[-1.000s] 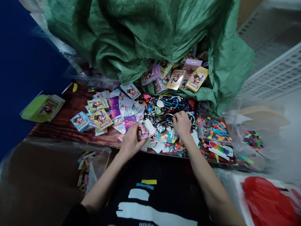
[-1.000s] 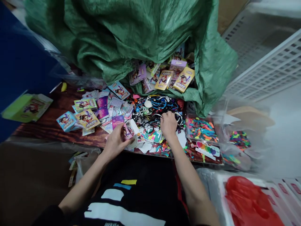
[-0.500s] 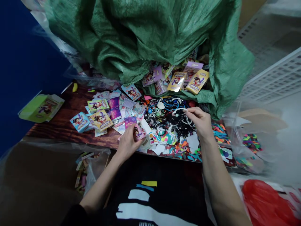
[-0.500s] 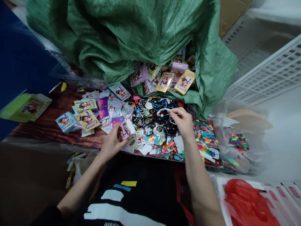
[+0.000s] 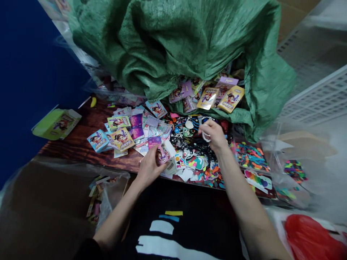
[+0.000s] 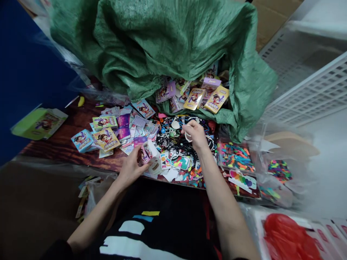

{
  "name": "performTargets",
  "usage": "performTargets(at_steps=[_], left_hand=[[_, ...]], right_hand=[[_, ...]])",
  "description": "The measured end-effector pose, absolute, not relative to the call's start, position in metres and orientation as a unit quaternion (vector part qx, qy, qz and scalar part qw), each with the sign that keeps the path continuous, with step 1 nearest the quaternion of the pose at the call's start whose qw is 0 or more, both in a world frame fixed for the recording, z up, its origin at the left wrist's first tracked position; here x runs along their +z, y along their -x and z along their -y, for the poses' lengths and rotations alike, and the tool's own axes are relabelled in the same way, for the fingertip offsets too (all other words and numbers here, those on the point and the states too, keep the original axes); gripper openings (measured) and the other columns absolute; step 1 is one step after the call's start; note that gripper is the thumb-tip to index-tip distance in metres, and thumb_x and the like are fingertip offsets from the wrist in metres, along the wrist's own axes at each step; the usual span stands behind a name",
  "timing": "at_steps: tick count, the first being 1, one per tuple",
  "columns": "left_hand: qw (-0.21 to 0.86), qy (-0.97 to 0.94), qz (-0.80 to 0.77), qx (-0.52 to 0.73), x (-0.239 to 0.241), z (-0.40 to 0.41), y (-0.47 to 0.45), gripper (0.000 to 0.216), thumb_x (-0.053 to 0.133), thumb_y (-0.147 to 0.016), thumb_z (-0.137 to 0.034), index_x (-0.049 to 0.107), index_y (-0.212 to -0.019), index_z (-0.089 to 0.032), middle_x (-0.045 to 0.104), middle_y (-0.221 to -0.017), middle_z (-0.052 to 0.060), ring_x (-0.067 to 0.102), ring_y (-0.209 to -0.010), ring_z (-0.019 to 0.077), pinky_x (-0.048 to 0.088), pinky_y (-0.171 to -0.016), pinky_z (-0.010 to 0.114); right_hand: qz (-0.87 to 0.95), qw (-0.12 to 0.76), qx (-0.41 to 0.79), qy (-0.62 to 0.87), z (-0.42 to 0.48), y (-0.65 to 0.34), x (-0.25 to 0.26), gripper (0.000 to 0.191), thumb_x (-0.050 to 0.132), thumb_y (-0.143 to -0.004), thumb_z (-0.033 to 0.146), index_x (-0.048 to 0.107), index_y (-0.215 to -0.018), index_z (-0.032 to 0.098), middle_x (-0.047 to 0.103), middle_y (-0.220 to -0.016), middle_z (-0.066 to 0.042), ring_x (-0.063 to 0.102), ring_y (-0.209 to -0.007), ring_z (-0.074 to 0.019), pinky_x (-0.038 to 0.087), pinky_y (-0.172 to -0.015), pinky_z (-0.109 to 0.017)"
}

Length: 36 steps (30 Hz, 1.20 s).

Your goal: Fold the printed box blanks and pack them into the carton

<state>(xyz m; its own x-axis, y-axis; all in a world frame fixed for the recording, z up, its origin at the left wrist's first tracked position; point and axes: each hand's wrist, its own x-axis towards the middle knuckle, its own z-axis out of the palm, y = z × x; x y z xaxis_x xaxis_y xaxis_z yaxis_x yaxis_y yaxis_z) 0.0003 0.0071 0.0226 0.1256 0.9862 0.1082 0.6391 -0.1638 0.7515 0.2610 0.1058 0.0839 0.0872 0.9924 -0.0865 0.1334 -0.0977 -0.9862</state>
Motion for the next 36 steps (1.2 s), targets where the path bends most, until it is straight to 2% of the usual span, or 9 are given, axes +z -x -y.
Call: performTargets(at_steps=[3, 7, 10, 14, 20, 24, 27, 33, 36], left_hand=[[0.282, -0.7, -0.582, 0.303, 0.023, -0.008, 0.0, 0.063, 0.07, -0.078, -0.032, 0.044, -0.133, -0.017, 0.064, -0.124, 0.014, 0.063, -0.115, 0.0292, 0.052, -0.095, 0.043], [0.275, -0.712, -0.573, 0.299, 0.024, -0.011, -0.002, 0.062, 0.069, -0.079, -0.03, 0.044, -0.133, -0.017, 0.064, -0.123, 0.014, 0.064, -0.112, 0.0287, 0.053, -0.093, 0.043], [0.261, -0.718, -0.569, 0.305, 0.026, -0.013, -0.005, 0.064, 0.07, -0.078, -0.03, 0.043, -0.135, -0.018, 0.063, -0.125, 0.013, 0.063, -0.113, 0.0286, 0.053, -0.093, 0.043], [0.264, -0.721, -0.562, 0.308, 0.026, -0.015, -0.011, 0.065, 0.072, -0.078, -0.03, 0.043, -0.135, -0.019, 0.063, -0.126, 0.013, 0.062, -0.115, 0.0288, 0.052, -0.094, 0.042], [0.255, -0.737, -0.555, 0.291, 0.027, -0.019, -0.026, 0.061, 0.073, -0.077, -0.03, 0.045, -0.131, -0.019, 0.064, -0.121, 0.012, 0.064, -0.111, 0.0289, 0.053, -0.091, 0.042], [0.264, -0.753, -0.548, 0.251, 0.032, -0.019, -0.031, 0.059, 0.074, -0.075, -0.028, 0.048, -0.127, -0.019, 0.066, -0.116, 0.011, 0.065, -0.107, 0.029, 0.054, -0.089, 0.042], [0.263, -0.76, -0.541, 0.244, 0.036, -0.015, -0.032, 0.059, 0.072, -0.076, -0.025, 0.046, -0.129, -0.019, 0.065, -0.12, 0.012, 0.064, -0.11, 0.0293, 0.053, -0.091, 0.044], [0.23, -0.782, -0.529, 0.237, 0.037, -0.008, -0.032, 0.06, 0.072, -0.075, -0.021, 0.045, -0.128, -0.015, 0.064, -0.122, 0.014, 0.062, -0.113, 0.0298, 0.053, -0.092, 0.043], [0.212, -0.789, -0.529, 0.228, 0.036, -0.009, -0.032, 0.06, 0.07, -0.076, -0.018, 0.044, -0.129, -0.016, 0.063, -0.123, 0.014, 0.061, -0.114, 0.0299, 0.053, -0.092, 0.043]], right_hand=[[0.599, 0.333, 0.309, 0.659, -0.115, -0.241, 0.067, 0.015, 0.065, -0.073, 0.029, 0.06, -0.084, 0.021, 0.065, -0.066, -0.001, 0.058, -0.061, -0.018, 0.042, -0.059, -0.027], [0.675, 0.193, 0.15, 0.696, -0.12, -0.231, 0.062, 0.021, 0.053, -0.083, 0.021, 0.07, -0.096, 0.022, 0.073, -0.089, -0.008, 0.066, -0.087, -0.0245, 0.043, -0.074, -0.031], [0.653, 0.284, 0.184, 0.677, -0.121, -0.239, 0.065, 0.02, 0.052, -0.085, 0.028, 0.07, -0.082, 0.02, 0.073, -0.082, -0.006, 0.064, -0.078, -0.0209, 0.042, -0.07, -0.029], [0.546, 0.432, 0.346, 0.629, -0.112, -0.259, 0.073, 0.026, 0.066, -0.071, 0.046, 0.064, -0.068, 0.02, 0.057, -0.054, 0.003, 0.046, -0.049, -0.0125, 0.032, -0.049, -0.025], [0.458, 0.47, 0.498, 0.566, -0.07, -0.271, 0.111, 0.032, 0.078, -0.062, 0.045, 0.06, -0.068, 0.02, 0.059, -0.057, 0.003, 0.024, -0.038, -0.0045, 0.013, -0.039, -0.023], [0.522, 0.376, 0.593, 0.484, -0.049, -0.269, 0.132, 0.03, 0.076, -0.07, 0.045, 0.062, -0.07, 0.019, 0.062, -0.061, 0.001, 0.026, -0.04, -0.0044, 0.015, -0.04, -0.023], [0.59, 0.297, 0.592, 0.462, -0.044, -0.258, 0.13, 0.027, 0.071, -0.076, 0.043, 0.061, -0.07, 0.018, 0.058, -0.059, 0.002, 0.037, -0.047, -0.0077, 0.026, -0.045, -0.023], [0.761, 0.159, 0.275, 0.566, -0.037, -0.212, 0.112, 0.017, 0.054, -0.088, 0.021, 0.063, -0.075, 0.018, 0.066, -0.079, -0.003, 0.056, -0.071, -0.0154, 0.034, -0.064, -0.027], [0.795, 0.045, 0.225, 0.562, -0.035, -0.197, 0.114, 0.023, 0.047, -0.091, 0.015, 0.069, -0.087, 0.019, 0.072, -0.094, -0.007, 0.062, -0.079, -0.0182, 0.033, -0.065, -0.028]])
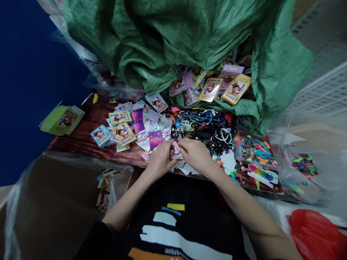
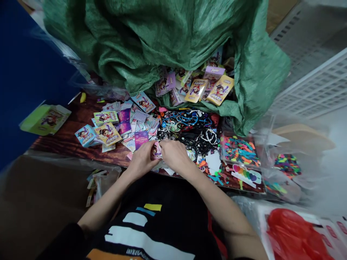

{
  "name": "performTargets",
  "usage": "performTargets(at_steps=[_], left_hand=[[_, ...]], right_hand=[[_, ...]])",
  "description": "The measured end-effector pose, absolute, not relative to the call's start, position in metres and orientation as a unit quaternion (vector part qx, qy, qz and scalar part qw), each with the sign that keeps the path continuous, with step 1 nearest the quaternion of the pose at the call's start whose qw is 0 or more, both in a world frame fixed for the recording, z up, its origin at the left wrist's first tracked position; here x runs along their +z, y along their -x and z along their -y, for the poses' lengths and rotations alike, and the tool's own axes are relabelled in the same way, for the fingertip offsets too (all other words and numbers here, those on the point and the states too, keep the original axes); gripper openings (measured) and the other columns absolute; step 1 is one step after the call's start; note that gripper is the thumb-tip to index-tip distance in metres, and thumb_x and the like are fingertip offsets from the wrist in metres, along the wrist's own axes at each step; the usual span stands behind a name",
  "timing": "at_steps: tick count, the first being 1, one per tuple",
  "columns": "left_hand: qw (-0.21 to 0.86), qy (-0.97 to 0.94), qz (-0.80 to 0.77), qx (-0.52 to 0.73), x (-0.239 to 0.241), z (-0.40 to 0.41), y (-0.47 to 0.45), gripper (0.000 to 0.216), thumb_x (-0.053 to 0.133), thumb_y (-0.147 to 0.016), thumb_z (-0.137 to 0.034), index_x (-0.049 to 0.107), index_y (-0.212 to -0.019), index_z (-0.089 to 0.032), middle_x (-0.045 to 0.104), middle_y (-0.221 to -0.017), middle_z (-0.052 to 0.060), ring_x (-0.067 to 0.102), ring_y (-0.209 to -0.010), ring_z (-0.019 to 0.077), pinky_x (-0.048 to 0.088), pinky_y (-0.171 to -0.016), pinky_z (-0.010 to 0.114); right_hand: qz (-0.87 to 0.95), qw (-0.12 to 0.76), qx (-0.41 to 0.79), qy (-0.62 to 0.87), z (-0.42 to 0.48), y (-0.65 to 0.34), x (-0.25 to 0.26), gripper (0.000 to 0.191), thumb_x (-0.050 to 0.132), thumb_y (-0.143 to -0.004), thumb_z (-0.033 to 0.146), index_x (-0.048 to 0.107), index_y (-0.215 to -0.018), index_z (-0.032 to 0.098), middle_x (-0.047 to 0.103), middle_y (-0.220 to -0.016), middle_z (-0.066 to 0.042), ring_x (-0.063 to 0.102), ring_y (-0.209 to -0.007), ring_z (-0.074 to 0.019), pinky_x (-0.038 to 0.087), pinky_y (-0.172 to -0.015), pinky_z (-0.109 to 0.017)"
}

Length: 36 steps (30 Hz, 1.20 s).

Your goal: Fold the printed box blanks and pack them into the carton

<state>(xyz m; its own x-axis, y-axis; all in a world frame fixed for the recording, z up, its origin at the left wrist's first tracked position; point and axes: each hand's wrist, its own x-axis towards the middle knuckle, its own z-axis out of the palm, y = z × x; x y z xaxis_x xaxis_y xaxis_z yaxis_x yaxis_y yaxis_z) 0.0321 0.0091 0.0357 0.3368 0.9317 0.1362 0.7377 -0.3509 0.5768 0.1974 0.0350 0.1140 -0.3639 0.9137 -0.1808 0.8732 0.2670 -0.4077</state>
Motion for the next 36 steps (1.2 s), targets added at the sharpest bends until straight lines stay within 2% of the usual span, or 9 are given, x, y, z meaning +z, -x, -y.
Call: performTargets(at_steps=[5, 11, 16, 19, 21, 25, 30, 34, 36], left_hand=[[0.202, -0.795, -0.532, 0.212, 0.032, -0.011, -0.034, 0.059, 0.068, -0.077, -0.017, 0.043, -0.131, -0.016, 0.061, -0.128, 0.015, 0.059, -0.119, 0.0314, 0.053, -0.092, 0.044], [0.201, -0.776, -0.562, 0.206, 0.027, -0.02, -0.032, 0.059, 0.068, -0.078, -0.021, 0.043, -0.131, -0.015, 0.061, -0.125, 0.016, 0.059, -0.117, 0.0328, 0.054, -0.09, 0.045], [0.211, -0.782, -0.548, 0.211, 0.025, -0.02, -0.027, 0.057, 0.068, -0.079, -0.021, 0.043, -0.13, -0.014, 0.061, -0.125, 0.016, 0.059, -0.117, 0.0313, 0.053, -0.091, 0.044], [0.22, -0.774, -0.549, 0.228, 0.025, -0.018, -0.027, 0.058, 0.069, -0.08, -0.024, 0.042, -0.131, -0.015, 0.061, -0.124, 0.015, 0.06, -0.116, 0.0312, 0.053, -0.09, 0.043], [0.223, -0.77, -0.548, 0.239, 0.025, -0.017, -0.029, 0.059, 0.07, -0.08, -0.026, 0.042, -0.131, -0.016, 0.062, -0.124, 0.015, 0.06, -0.116, 0.0316, 0.053, -0.09, 0.044], [0.229, -0.766, -0.541, 0.262, 0.025, -0.018, -0.033, 0.059, 0.071, -0.08, -0.027, 0.042, -0.131, -0.017, 0.062, -0.123, 0.015, 0.061, -0.115, 0.0311, 0.053, -0.09, 0.044], [0.227, -0.76, -0.538, 0.285, 0.027, -0.016, -0.035, 0.059, 0.071, -0.08, -0.026, 0.042, -0.13, -0.016, 0.063, -0.121, 0.015, 0.062, -0.112, 0.0292, 0.053, -0.091, 0.042], [0.22, -0.757, -0.54, 0.295, 0.027, -0.018, -0.032, 0.06, 0.071, -0.08, -0.028, 0.042, -0.132, -0.016, 0.063, -0.121, 0.015, 0.062, -0.113, 0.0296, 0.053, -0.09, 0.042], [0.215, -0.756, -0.541, 0.298, 0.027, -0.019, -0.032, 0.06, 0.071, -0.08, -0.026, 0.042, -0.132, -0.017, 0.063, -0.121, 0.014, 0.061, -0.113, 0.0292, 0.052, -0.09, 0.041]], right_hand=[[0.789, -0.035, 0.299, 0.535, -0.047, -0.194, 0.115, 0.028, 0.045, -0.09, 0.014, 0.071, -0.084, 0.022, 0.074, -0.085, -0.004, 0.064, -0.075, -0.0175, 0.035, -0.065, -0.026], [0.767, -0.049, 0.144, 0.623, -0.057, -0.178, 0.102, 0.023, 0.054, -0.092, 0.025, 0.062, -0.113, 0.02, 0.075, -0.096, -0.012, 0.069, -0.087, -0.0268, 0.038, -0.067, -0.03], [0.784, -0.053, 0.148, 0.6, -0.059, -0.182, 0.104, 0.017, 0.06, -0.088, 0.028, 0.062, -0.103, 0.02, 0.073, -0.088, -0.009, 0.067, -0.084, -0.0252, 0.035, -0.065, -0.029], [0.775, 0.01, 0.248, 0.581, -0.062, -0.196, 0.114, 0.003, 0.06, -0.083, 0.02, 0.061, -0.086, 0.021, 0.067, -0.075, -0.002, 0.061, -0.073, -0.0178, 0.033, -0.062, -0.026], [0.751, 0.094, 0.32, 0.569, -0.065, -0.204, 0.123, 0.005, 0.058, -0.082, 0.018, 0.059, -0.077, 0.019, 0.062, -0.069, 0.001, 0.055, -0.065, -0.0137, 0.034, -0.061, -0.026], [0.672, 0.261, 0.444, 0.531, -0.068, -0.207, 0.133, 0.005, 0.053, -0.083, 0.021, 0.056, -0.079, 0.019, 0.056, -0.068, 0.002, 0.049, -0.058, -0.0098, 0.037, -0.056, -0.025], [0.636, 0.288, 0.519, 0.494, -0.063, -0.198, 0.118, 0.006, 0.053, -0.078, 0.017, 0.056, -0.083, 0.019, 0.055, -0.074, 0.002, 0.052, -0.056, -0.0084, 0.044, -0.053, -0.024], [0.598, 0.356, 0.513, 0.503, -0.05, -0.198, 0.099, 0.019, 0.058, -0.076, 0.02, 0.056, -0.095, 0.02, 0.059, -0.099, -0.003, 0.058, -0.065, -0.0103, 0.052, -0.058, -0.026], [0.608, 0.374, 0.475, 0.515, -0.043, -0.2, 0.092, 0.018, 0.058, -0.077, 0.019, 0.056, -0.095, 0.021, 0.06, -0.1, -0.004, 0.06, -0.07, -0.0124, 0.053, -0.061, -0.028]])
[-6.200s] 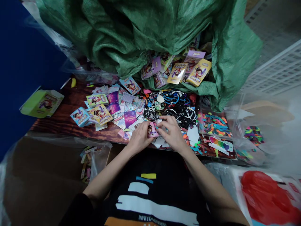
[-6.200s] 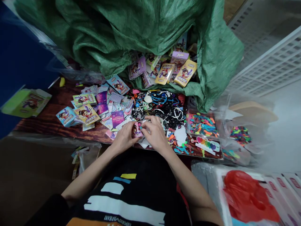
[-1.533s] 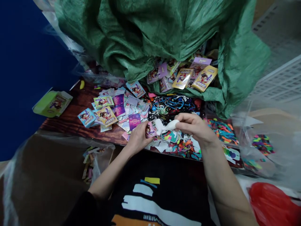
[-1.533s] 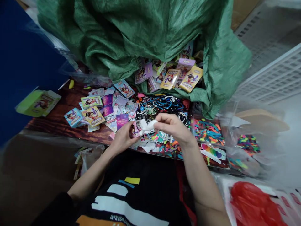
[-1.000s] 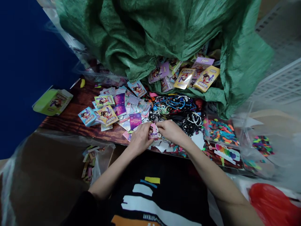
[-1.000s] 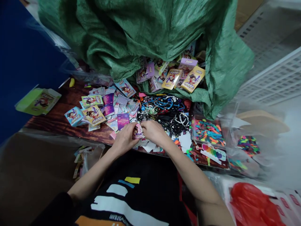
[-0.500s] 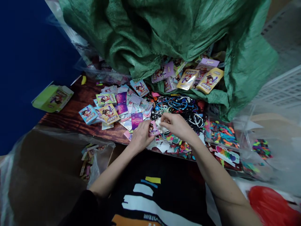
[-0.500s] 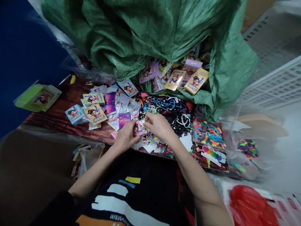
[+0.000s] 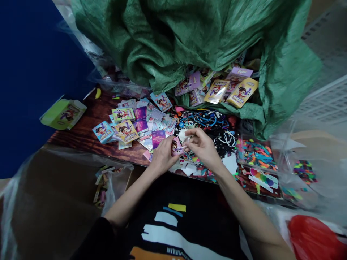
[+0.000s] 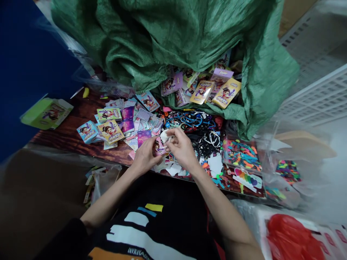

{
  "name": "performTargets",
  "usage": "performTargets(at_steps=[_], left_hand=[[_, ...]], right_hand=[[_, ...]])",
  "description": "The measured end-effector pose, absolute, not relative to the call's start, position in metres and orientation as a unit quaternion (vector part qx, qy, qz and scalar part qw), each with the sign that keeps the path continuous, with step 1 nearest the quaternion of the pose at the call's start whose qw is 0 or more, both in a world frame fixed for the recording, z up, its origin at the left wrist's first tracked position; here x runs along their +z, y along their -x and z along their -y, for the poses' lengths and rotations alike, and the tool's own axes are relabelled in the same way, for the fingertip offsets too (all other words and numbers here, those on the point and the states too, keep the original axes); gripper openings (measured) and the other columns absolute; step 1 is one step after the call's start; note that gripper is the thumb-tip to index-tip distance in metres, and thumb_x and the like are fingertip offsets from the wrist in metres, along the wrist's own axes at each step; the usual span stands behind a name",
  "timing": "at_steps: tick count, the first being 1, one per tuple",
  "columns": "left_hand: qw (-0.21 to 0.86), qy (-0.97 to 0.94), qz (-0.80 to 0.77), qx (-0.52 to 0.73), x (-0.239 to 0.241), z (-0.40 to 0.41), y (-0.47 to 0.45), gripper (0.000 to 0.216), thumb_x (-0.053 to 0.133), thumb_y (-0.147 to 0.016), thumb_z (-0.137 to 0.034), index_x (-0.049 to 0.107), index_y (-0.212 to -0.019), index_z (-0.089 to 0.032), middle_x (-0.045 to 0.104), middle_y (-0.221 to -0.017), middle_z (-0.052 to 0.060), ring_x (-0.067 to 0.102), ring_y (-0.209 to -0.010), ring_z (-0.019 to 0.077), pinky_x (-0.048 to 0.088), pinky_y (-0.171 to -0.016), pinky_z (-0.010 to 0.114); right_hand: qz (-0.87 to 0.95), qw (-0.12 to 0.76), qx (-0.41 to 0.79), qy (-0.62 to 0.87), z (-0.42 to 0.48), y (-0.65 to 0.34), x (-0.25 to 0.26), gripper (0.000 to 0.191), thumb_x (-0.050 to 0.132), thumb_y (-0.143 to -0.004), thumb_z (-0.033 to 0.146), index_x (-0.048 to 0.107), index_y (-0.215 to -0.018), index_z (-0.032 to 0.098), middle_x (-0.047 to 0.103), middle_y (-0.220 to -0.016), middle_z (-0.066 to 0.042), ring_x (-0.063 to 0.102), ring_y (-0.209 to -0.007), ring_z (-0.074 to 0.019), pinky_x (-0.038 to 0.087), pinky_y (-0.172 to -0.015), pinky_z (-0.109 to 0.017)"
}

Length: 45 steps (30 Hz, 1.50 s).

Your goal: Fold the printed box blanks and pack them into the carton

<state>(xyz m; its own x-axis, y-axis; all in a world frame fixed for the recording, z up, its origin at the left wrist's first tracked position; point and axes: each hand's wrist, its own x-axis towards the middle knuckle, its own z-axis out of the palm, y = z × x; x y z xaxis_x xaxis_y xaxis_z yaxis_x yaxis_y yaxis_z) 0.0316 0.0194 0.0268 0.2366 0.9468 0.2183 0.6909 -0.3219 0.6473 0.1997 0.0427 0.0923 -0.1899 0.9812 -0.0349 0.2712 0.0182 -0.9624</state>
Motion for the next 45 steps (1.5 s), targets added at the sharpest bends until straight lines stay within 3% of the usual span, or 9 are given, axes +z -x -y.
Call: performTargets(at_steps=[4, 7, 13, 17, 21, 28, 35, 39, 45], left_hand=[[0.208, -0.767, -0.539, 0.281, 0.028, -0.02, -0.037, 0.056, 0.069, -0.078, -0.021, 0.044, -0.128, -0.017, 0.064, -0.119, 0.013, 0.062, -0.112, 0.0291, 0.053, -0.088, 0.04], [0.204, -0.769, -0.534, 0.286, 0.028, -0.019, -0.039, 0.057, 0.067, -0.077, -0.016, 0.043, -0.129, -0.017, 0.064, -0.12, 0.013, 0.061, -0.113, 0.0287, 0.053, -0.089, 0.04], [0.196, -0.769, -0.529, 0.3, 0.026, -0.02, -0.033, 0.061, 0.069, -0.077, -0.021, 0.041, -0.131, -0.016, 0.062, -0.123, 0.015, 0.061, -0.113, 0.0293, 0.053, -0.09, 0.041], [0.185, -0.765, -0.535, 0.308, 0.027, -0.021, -0.034, 0.062, 0.071, -0.077, -0.022, 0.041, -0.13, -0.014, 0.063, -0.12, 0.015, 0.061, -0.111, 0.0303, 0.053, -0.089, 0.042], [0.182, -0.766, -0.529, 0.317, 0.029, -0.021, -0.036, 0.061, 0.068, -0.077, -0.021, 0.04, -0.131, -0.015, 0.063, -0.118, 0.015, 0.062, -0.109, 0.0298, 0.053, -0.088, 0.041], [0.174, -0.771, -0.522, 0.321, 0.032, -0.022, -0.037, 0.059, 0.064, -0.079, -0.02, 0.039, -0.132, -0.016, 0.062, -0.119, 0.014, 0.06, -0.11, 0.0293, 0.053, -0.089, 0.041], [0.184, -0.778, -0.519, 0.303, 0.033, -0.022, -0.034, 0.055, 0.062, -0.079, -0.016, 0.042, -0.13, -0.016, 0.061, -0.123, 0.015, 0.058, -0.115, 0.0294, 0.052, -0.09, 0.041], [0.203, -0.77, -0.522, 0.307, 0.032, -0.021, -0.036, 0.055, 0.063, -0.078, -0.017, 0.042, -0.13, -0.015, 0.061, -0.124, 0.016, 0.058, -0.114, 0.0292, 0.051, -0.092, 0.041], [0.21, -0.762, -0.525, 0.316, 0.029, -0.02, -0.034, 0.059, 0.066, -0.077, -0.018, 0.041, -0.13, -0.014, 0.061, -0.124, 0.016, 0.059, -0.115, 0.0308, 0.051, -0.094, 0.044]], right_hand=[[0.731, 0.317, 0.276, 0.538, -0.033, -0.2, 0.086, 0.011, 0.054, -0.084, 0.013, 0.06, -0.08, 0.02, 0.065, -0.081, -0.004, 0.059, -0.079, -0.0194, 0.049, -0.071, -0.034], [0.784, 0.28, 0.173, 0.527, -0.031, -0.2, 0.086, 0.015, 0.053, -0.088, 0.011, 0.064, -0.089, 0.021, 0.067, -0.082, -0.006, 0.057, -0.086, -0.0238, 0.048, -0.076, -0.038], [0.745, 0.398, 0.239, 0.479, -0.026, -0.2, 0.095, 0.025, 0.055, -0.089, 0.014, 0.06, -0.112, 0.023, 0.057, -0.118, -0.01, 0.062, -0.088, -0.0183, 0.055, -0.071, -0.033], [0.674, 0.474, 0.25, 0.508, -0.025, -0.204, 0.098, 0.022, 0.06, -0.089, 0.02, 0.062, -0.11, 0.024, 0.056, -0.118, -0.008, 0.06, -0.077, -0.0138, 0.052, -0.058, -0.028], [0.662, 0.447, 0.244, 0.55, -0.027, -0.209, 0.097, 0.014, 0.063, -0.088, 0.026, 0.068, -0.101, 0.023, 0.059, -0.108, -0.007, 0.059, -0.081, -0.0164, 0.05, -0.059, -0.028], [0.753, 0.352, 0.201, 0.517, -0.026, -0.205, 0.082, 0.015, 0.061, -0.091, 0.033, 0.071, -0.09, 0.022, 0.057, -0.13, -0.011, 0.046, -0.125, -0.0287, 0.04, -0.105, -0.051], [0.767, 0.25, 0.291, 0.514, -0.026, -0.207, 0.072, 0.035, 0.052, -0.096, 0.034, 0.063, -0.066, 0.02, 0.062, -0.095, -0.009, 0.054, -0.103, -0.0252, 0.049, -0.09, -0.042], [0.754, 0.329, 0.209, 0.53, -0.018, -0.203, 0.079, 0.012, 0.056, -0.093, 0.026, 0.066, -0.091, 0.019, 0.06, -0.117, -0.013, 0.057, -0.112, -0.0262, 0.048, -0.096, -0.042], [0.749, 0.352, 0.124, 0.547, -0.004, -0.203, 0.088, 0.013, 0.052, -0.094, 0.022, 0.064, -0.099, 0.019, 0.057, -0.126, -0.016, 0.06, -0.114, -0.027, 0.05, -0.092, -0.041]])
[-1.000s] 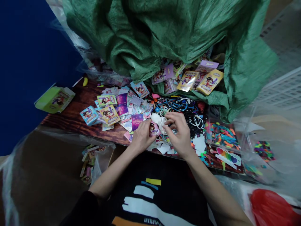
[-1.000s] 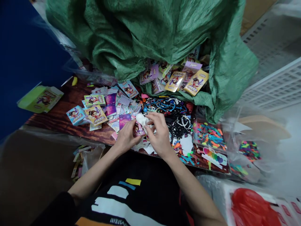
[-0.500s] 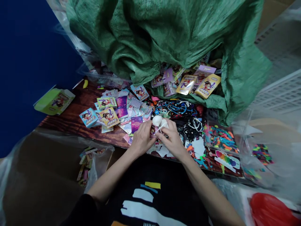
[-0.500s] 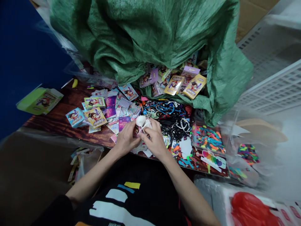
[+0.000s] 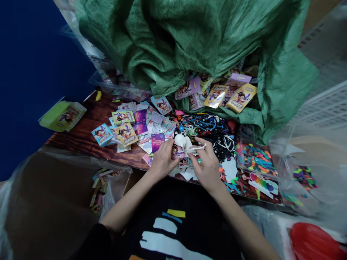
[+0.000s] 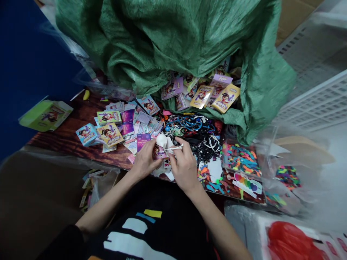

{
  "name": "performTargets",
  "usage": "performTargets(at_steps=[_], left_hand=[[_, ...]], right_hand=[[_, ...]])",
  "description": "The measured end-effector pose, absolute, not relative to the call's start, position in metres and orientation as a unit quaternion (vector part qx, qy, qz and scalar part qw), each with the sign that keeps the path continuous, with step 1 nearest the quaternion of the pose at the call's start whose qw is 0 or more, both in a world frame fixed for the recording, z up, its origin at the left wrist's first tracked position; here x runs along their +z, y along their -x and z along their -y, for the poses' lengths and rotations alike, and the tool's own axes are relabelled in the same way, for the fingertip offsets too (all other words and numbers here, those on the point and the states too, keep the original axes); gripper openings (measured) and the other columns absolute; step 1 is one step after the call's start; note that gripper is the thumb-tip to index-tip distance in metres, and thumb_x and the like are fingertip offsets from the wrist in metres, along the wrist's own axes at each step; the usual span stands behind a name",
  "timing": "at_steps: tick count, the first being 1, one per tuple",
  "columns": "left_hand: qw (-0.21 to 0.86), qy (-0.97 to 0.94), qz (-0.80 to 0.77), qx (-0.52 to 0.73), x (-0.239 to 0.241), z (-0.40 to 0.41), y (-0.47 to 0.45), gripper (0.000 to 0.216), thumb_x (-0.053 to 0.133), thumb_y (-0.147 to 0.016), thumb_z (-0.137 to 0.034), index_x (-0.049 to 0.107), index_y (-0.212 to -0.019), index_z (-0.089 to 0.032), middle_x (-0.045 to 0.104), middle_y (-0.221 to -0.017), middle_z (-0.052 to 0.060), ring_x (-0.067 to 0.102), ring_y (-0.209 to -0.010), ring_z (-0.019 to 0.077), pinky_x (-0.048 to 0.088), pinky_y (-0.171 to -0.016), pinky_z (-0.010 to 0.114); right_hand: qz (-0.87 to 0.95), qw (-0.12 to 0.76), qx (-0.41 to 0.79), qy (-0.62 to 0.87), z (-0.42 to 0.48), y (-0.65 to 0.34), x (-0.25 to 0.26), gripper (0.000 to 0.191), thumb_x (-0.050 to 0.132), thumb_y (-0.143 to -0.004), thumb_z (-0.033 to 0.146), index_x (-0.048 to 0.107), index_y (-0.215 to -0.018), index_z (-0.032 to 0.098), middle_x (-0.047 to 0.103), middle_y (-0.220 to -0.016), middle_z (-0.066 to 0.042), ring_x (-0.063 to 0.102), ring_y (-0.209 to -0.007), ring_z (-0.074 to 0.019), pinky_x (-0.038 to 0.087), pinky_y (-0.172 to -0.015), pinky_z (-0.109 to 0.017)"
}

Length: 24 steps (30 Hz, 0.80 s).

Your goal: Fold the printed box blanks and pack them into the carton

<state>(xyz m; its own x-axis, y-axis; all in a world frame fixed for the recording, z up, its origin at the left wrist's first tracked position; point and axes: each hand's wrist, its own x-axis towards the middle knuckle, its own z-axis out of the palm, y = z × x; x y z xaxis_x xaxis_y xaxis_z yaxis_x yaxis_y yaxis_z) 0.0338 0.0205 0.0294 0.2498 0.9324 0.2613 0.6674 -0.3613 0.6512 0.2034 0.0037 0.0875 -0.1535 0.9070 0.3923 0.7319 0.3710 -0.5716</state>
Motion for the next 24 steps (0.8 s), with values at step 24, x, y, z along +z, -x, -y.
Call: performTargets(at_steps=[24], left_hand=[[0.23, -0.765, -0.502, 0.332, 0.023, -0.016, -0.03, 0.096, 0.067, -0.081, -0.02, 0.008, -0.156, -0.024, 0.051, -0.142, 0.016, 0.054, -0.126, 0.0294, 0.05, -0.1, 0.043]], right_hand=[[0.81, 0.199, 0.16, 0.528, -0.036, -0.215, 0.139, 0.026, 0.048, -0.093, 0.017, 0.06, -0.116, 0.021, 0.067, -0.091, -0.006, 0.063, -0.076, -0.0195, 0.043, -0.067, -0.03]])
